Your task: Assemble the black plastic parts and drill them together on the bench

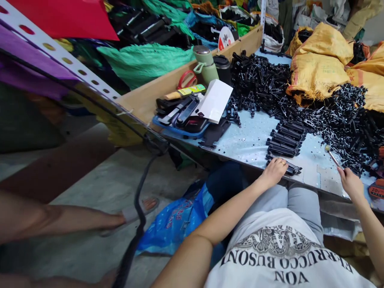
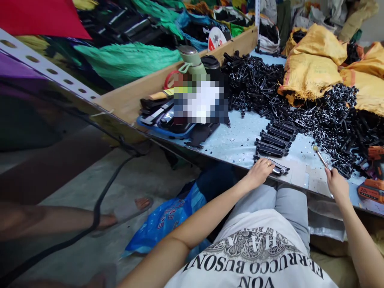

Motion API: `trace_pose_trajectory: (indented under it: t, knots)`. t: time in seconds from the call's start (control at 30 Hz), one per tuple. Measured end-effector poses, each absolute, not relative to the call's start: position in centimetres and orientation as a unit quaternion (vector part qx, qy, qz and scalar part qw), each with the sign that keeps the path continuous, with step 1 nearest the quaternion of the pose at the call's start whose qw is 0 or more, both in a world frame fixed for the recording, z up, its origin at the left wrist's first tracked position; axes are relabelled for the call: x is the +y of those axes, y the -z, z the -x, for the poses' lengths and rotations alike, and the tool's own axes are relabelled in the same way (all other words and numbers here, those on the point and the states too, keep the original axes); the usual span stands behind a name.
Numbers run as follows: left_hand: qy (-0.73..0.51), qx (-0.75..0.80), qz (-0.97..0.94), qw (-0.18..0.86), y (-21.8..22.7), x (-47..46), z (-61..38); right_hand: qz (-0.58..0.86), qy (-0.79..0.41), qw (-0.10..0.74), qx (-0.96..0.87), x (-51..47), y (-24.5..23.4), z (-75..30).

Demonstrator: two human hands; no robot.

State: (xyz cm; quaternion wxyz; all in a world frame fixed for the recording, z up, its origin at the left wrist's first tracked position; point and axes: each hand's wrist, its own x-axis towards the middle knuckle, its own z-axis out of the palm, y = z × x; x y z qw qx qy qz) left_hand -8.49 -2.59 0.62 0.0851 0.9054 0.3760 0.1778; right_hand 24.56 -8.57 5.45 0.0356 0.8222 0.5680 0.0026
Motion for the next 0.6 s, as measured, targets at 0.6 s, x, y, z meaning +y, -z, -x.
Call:
trace_pose_trajectory:
  t: [0.6]
  knots:
    - [-0.398,0.553,-0.728,0.080,-1.7,-1.1,13.9,-0.600,0.016,0.005,0.799,12.8,-6.1,-10.7]
